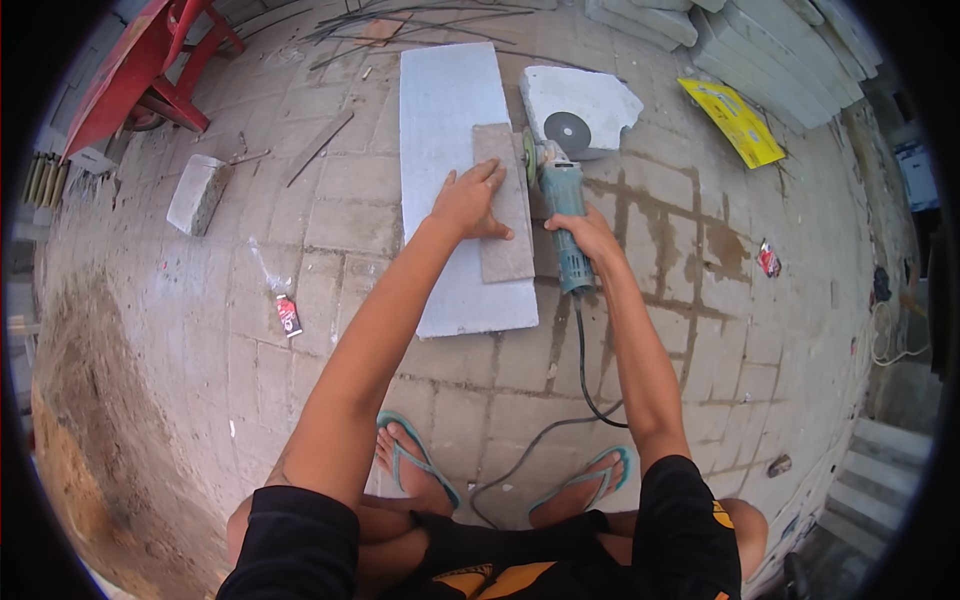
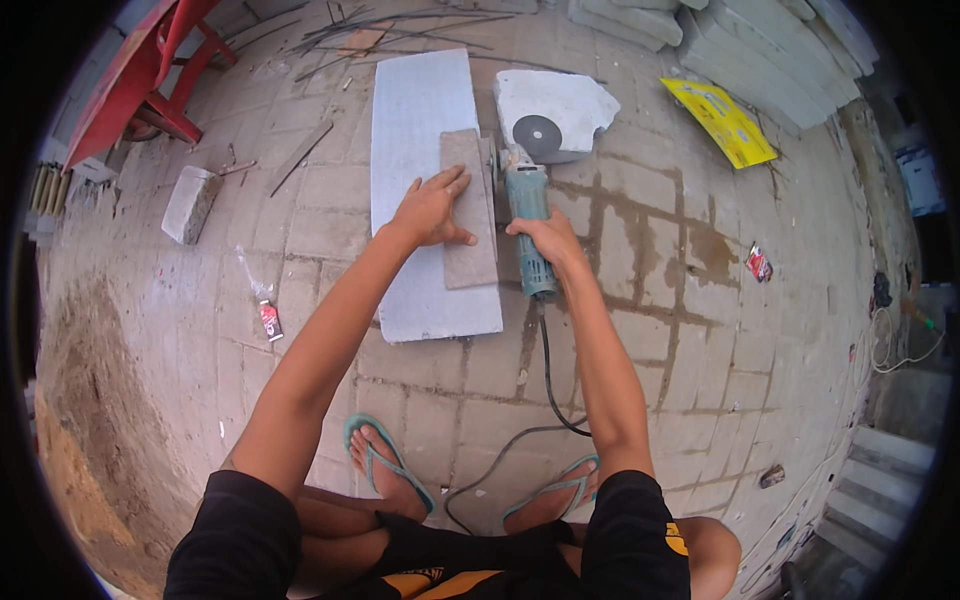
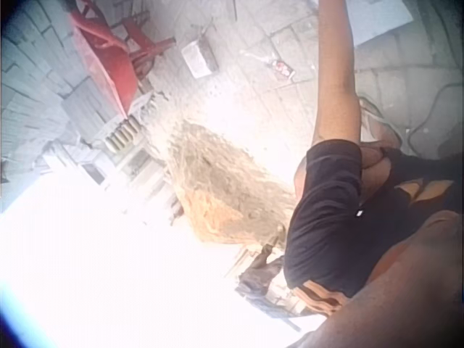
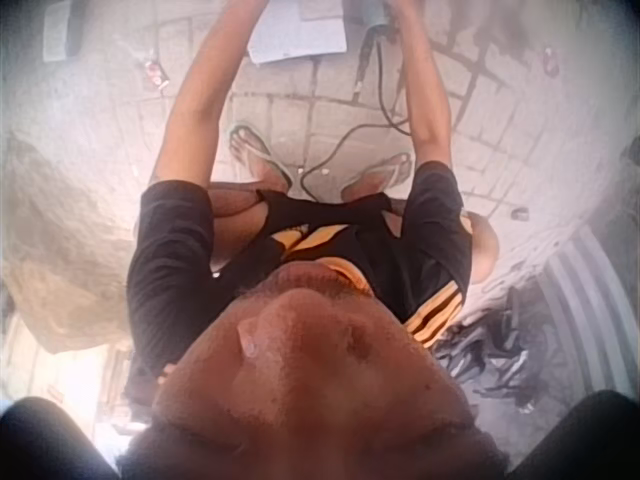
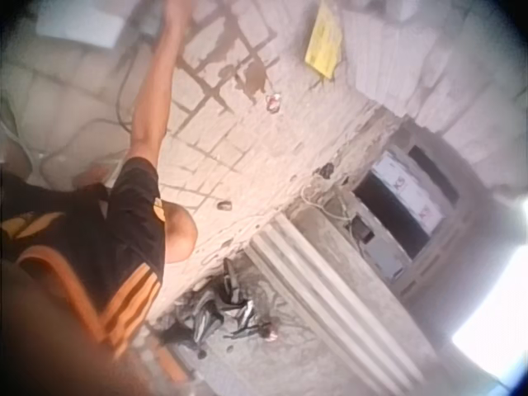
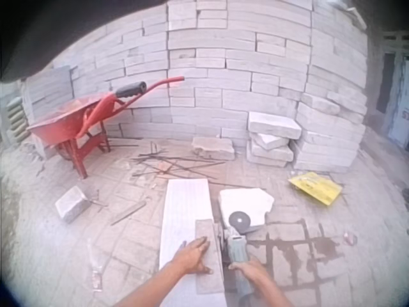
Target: The person cuts a small tile with an angle grinder, then carries the cut piece inside a building and fits it into a gap in a tiled floor by hand.
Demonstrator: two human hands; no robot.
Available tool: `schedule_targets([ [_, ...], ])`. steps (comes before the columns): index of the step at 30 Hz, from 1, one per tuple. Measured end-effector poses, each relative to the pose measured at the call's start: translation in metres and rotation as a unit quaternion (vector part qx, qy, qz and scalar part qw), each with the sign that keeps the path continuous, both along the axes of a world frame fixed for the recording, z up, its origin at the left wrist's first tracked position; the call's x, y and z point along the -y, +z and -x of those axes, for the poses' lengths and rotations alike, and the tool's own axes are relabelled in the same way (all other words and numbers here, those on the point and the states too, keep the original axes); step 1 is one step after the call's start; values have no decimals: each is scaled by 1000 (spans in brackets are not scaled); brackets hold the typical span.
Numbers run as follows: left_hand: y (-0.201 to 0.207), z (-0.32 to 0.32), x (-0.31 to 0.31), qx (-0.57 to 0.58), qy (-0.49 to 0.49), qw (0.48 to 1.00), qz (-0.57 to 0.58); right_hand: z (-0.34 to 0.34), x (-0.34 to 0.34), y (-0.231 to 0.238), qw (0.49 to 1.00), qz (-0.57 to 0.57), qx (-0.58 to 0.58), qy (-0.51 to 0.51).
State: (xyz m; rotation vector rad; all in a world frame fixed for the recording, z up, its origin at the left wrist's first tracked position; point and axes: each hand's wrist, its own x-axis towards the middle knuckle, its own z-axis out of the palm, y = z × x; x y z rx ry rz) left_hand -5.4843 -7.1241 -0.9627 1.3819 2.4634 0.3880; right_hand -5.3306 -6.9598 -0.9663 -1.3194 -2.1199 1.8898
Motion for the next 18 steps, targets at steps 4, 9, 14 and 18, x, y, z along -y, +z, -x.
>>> schedule_targets([
  [4,1,0,-1,0,-1,1000,-4,3,-2,3,1000,10,-15,-1],
  [9,1,0,1,11,-2,1000,7,8,-5,4,999,24,-10,19],
  [14,3,0,0,1,-1,1000,15,4,-3,-3,1000,-7,-15,10],
  [18,4,-1,-1,-10,-2,1000,11,-5,-2,-6,1000,4,7,7],
])
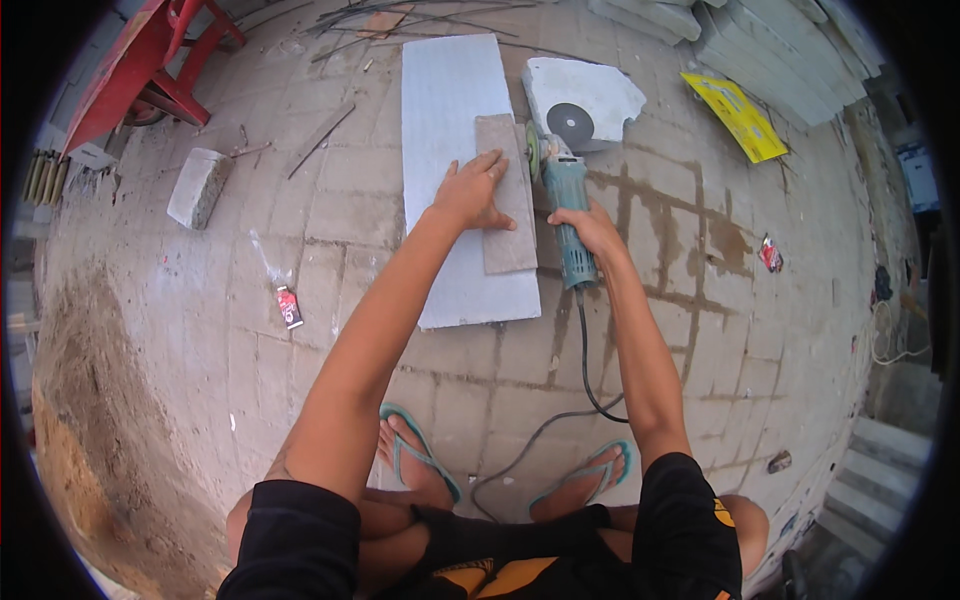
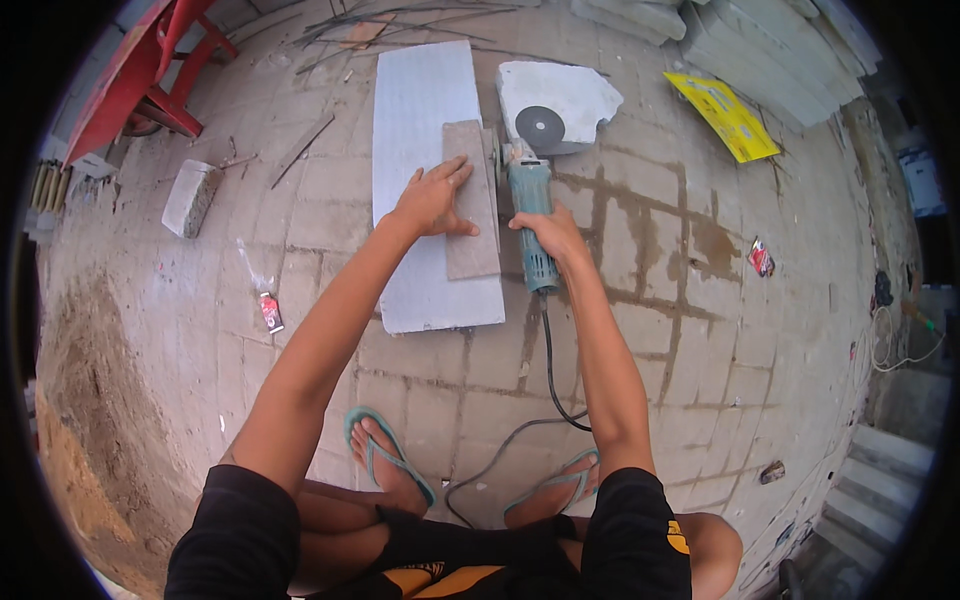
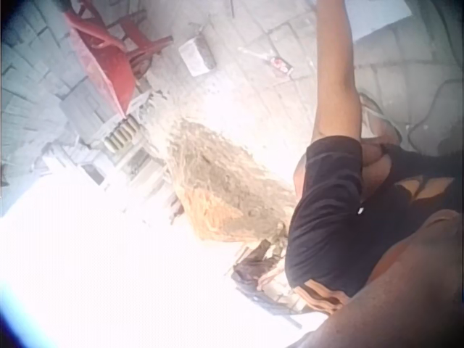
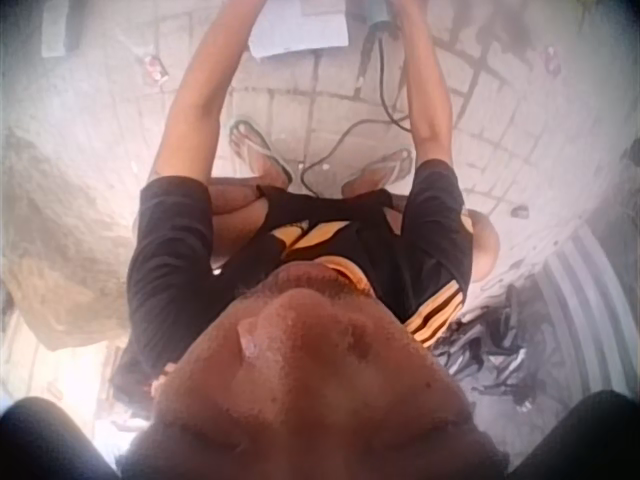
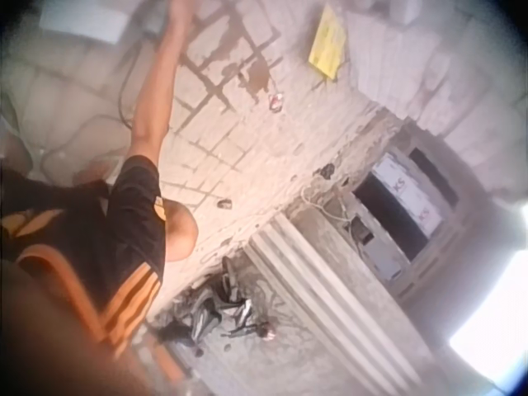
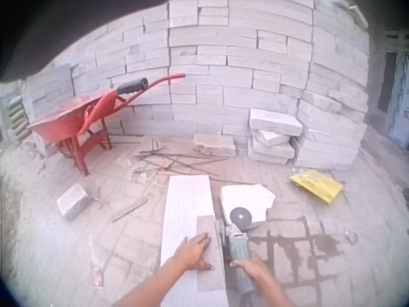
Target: The person cuts a small tile with an angle grinder, then carries the cut piece inside a building and fits it into a gap in a tiled floor by hand.
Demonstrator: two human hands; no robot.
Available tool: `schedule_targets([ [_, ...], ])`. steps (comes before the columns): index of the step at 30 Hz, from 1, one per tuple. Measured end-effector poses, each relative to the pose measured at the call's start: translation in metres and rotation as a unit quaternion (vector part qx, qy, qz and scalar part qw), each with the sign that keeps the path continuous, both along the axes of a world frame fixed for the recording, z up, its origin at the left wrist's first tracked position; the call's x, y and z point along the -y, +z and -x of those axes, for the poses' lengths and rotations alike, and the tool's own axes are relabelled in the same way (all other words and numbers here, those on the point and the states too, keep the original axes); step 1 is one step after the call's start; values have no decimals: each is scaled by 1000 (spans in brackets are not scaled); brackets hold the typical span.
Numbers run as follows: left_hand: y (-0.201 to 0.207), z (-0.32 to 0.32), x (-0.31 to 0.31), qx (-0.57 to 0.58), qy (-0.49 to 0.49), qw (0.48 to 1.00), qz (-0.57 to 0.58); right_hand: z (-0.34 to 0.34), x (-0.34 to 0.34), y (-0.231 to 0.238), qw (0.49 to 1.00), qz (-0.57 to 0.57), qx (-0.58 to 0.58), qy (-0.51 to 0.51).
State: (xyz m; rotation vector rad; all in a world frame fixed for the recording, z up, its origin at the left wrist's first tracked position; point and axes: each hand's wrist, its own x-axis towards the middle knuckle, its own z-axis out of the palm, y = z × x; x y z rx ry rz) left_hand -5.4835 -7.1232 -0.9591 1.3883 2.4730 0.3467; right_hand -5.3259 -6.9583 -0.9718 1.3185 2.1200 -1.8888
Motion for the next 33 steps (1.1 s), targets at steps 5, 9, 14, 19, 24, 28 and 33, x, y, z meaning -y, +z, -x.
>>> schedule_targets([
  [5,-1,1,1,2,2,1000,4,-12,14,10,1000,-11,6,-8],
  [9,0,1,-1,5,0,1000,6,-22,19,15,1000,-3,9,2],
  [14,-1,1,0,2,-1,1000,4,-29,26,20,1000,-3,17,2],
  [19,-1,1,-2,1,-2,1000,0,-37,25,15,1000,21,10,0],
  [24,1,1,-1,-4,-2,1000,6,-43,26,12,1000,27,2,-1],
  [28,0,2,0,-5,-2,1000,7,-47,30,16,1000,26,0,12],
  [33,-3,3,-1,-13,-5,1000,4,-55,34,15,1000,30,3,3],
])
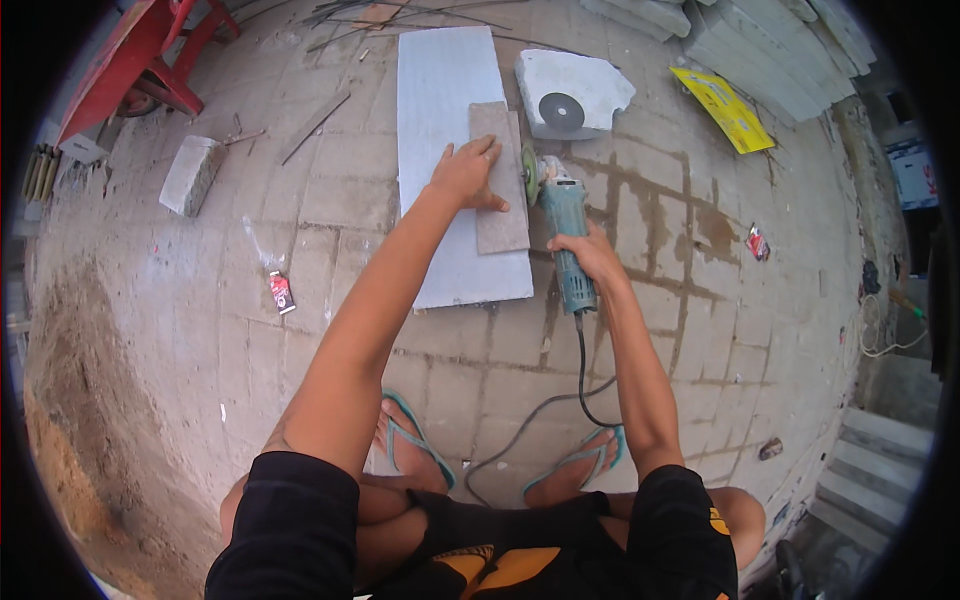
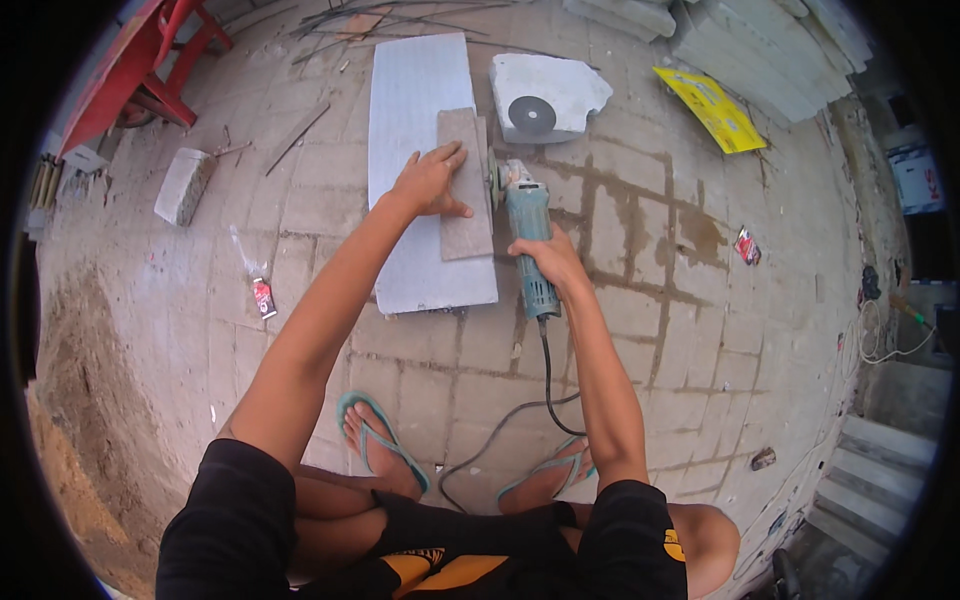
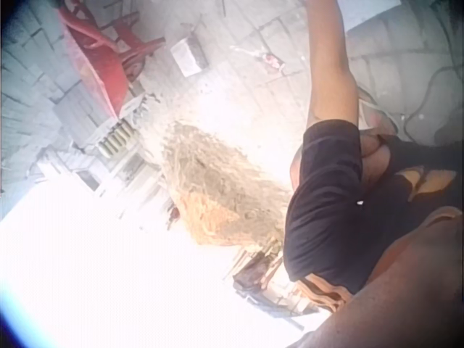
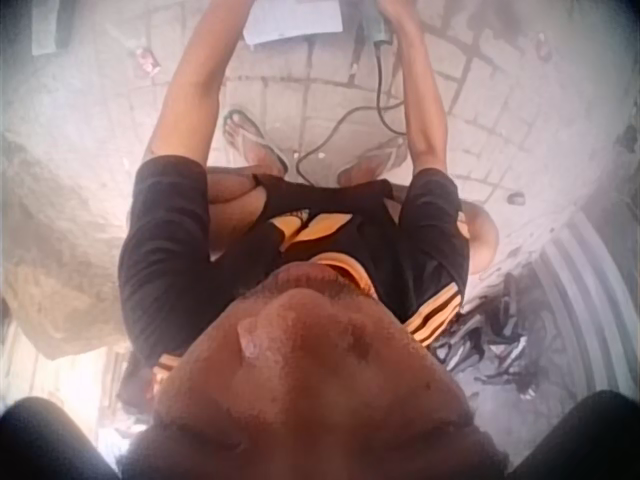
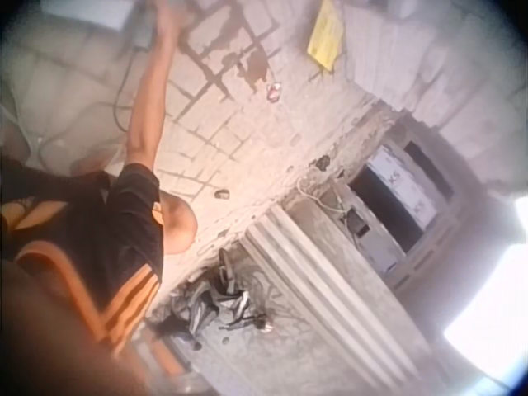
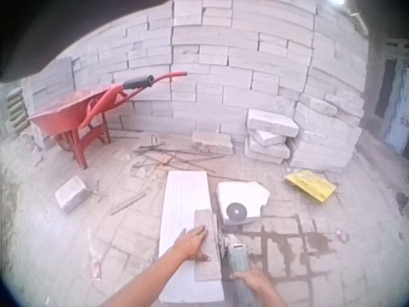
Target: The person cuts a small tile with an angle grinder, then carries the cut piece inside a building and fits it into a gap in a tiled floor by hand.
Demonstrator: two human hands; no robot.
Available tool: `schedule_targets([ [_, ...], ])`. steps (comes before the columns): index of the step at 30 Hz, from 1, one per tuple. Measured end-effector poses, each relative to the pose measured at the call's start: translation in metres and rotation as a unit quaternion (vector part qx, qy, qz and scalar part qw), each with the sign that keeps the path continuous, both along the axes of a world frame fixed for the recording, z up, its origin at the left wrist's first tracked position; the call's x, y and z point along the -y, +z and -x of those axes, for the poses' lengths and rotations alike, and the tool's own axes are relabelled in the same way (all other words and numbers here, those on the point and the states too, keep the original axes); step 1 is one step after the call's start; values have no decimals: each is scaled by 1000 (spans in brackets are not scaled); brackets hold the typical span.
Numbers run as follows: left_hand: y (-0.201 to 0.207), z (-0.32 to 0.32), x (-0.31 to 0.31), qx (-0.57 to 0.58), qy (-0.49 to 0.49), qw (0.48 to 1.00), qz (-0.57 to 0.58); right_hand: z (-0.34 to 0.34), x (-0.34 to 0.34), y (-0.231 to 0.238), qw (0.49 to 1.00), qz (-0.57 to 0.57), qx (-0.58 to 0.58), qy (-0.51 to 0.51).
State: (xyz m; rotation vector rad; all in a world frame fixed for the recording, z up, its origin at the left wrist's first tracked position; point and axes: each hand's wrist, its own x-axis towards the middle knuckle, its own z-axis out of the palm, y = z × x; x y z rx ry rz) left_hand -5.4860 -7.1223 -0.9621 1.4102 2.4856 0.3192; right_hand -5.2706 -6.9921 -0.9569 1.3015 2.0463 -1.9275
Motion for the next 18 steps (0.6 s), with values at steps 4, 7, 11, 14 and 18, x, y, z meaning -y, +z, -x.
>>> schedule_targets([
  [4,-2,0,-1,-5,-2,1000,-1,-5,2,-3,1000,14,-16,-1],
  [7,-1,0,-1,-9,-4,1000,4,-8,6,1,1000,28,3,-5],
  [11,-1,0,0,-6,-4,1000,3,-14,10,0,1000,8,-13,-9],
  [14,-1,0,-1,-8,-5,1000,8,-20,10,-7,1000,17,-12,-12],
  [18,-1,0,-1,-13,-5,1000,9,-26,12,-8,999,34,10,-9],
])
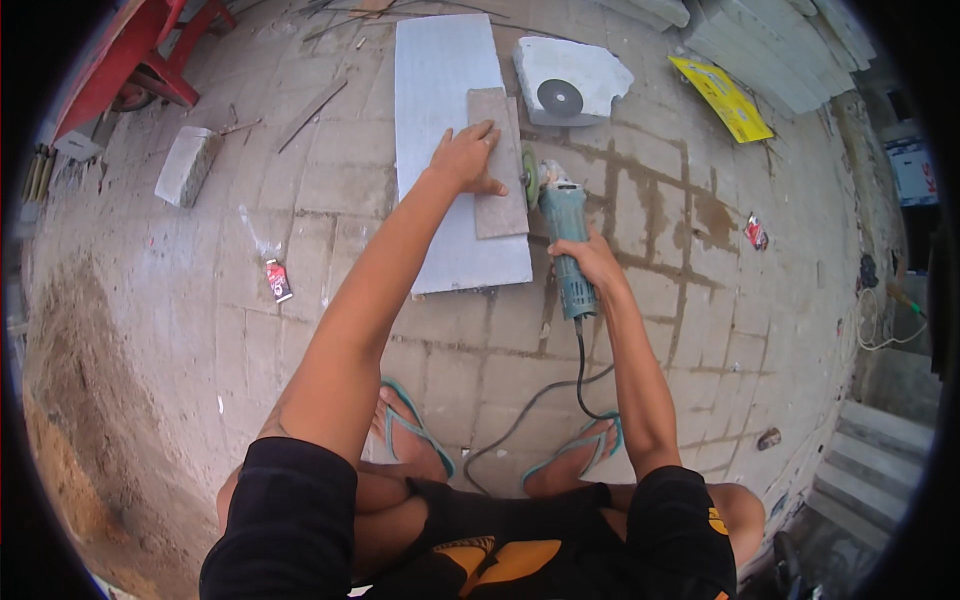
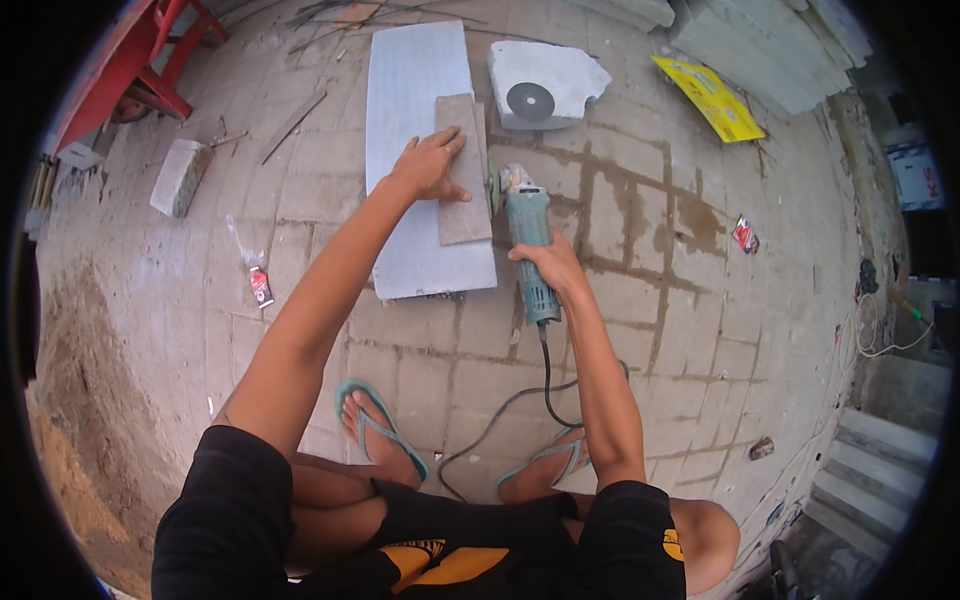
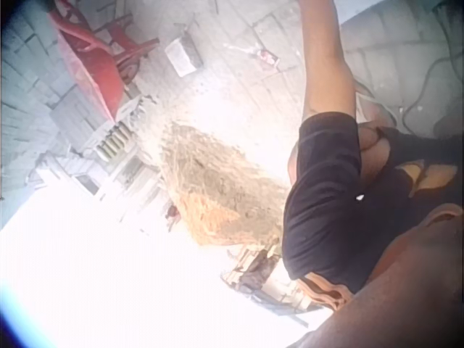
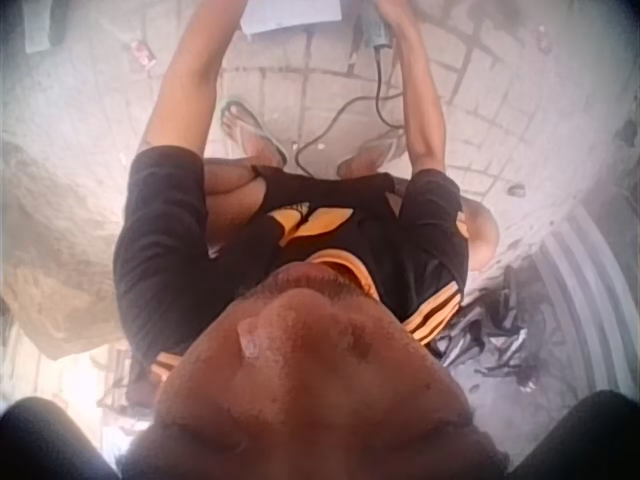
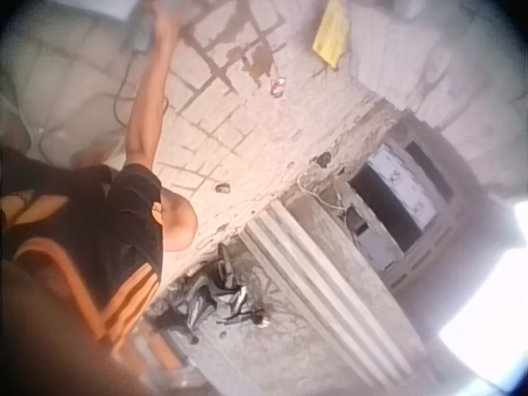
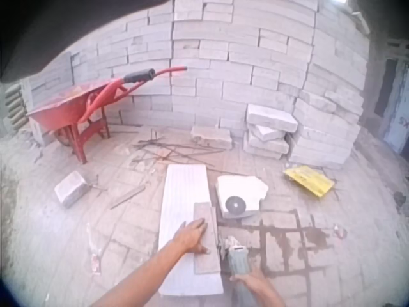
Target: The person cuts a small tile with an angle grinder, then carries the cut piece inside a building and fits it into a gap in a tiled floor by hand.
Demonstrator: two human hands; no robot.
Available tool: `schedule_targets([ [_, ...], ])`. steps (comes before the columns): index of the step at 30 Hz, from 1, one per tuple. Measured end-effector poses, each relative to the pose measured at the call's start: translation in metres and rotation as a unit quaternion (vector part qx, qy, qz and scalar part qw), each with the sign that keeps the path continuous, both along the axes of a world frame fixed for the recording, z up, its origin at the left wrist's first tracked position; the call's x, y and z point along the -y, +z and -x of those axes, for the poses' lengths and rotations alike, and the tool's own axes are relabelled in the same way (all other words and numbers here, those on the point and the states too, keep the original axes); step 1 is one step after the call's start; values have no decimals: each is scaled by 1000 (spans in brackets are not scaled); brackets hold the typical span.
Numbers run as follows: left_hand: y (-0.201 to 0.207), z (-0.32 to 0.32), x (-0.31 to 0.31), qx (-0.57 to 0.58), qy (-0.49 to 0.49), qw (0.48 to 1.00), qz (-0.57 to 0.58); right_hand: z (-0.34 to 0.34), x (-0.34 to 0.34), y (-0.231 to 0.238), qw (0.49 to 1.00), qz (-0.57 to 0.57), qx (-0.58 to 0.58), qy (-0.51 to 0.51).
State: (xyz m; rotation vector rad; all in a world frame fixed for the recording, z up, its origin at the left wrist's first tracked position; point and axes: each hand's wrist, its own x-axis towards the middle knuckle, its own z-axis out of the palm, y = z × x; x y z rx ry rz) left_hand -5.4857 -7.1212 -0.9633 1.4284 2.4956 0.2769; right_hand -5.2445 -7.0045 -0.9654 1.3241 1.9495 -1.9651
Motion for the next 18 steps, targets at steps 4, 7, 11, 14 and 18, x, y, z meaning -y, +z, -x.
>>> schedule_targets([
  [4,0,0,0,2,0,1000,4,-6,2,1,1000,14,-1,5],
  [7,0,0,1,7,2,1000,3,-10,5,-1,1000,-14,-15,1],
  [11,1,-1,0,9,-4,1000,-5,-13,3,-3,1000,-9,-7,6],
  [14,3,0,1,9,-3,1000,-2,-16,9,2,1000,-18,-16,5],
  [18,1,1,2,16,-1,1000,-3,-11,16,11,1000,-13,-6,-19],
])
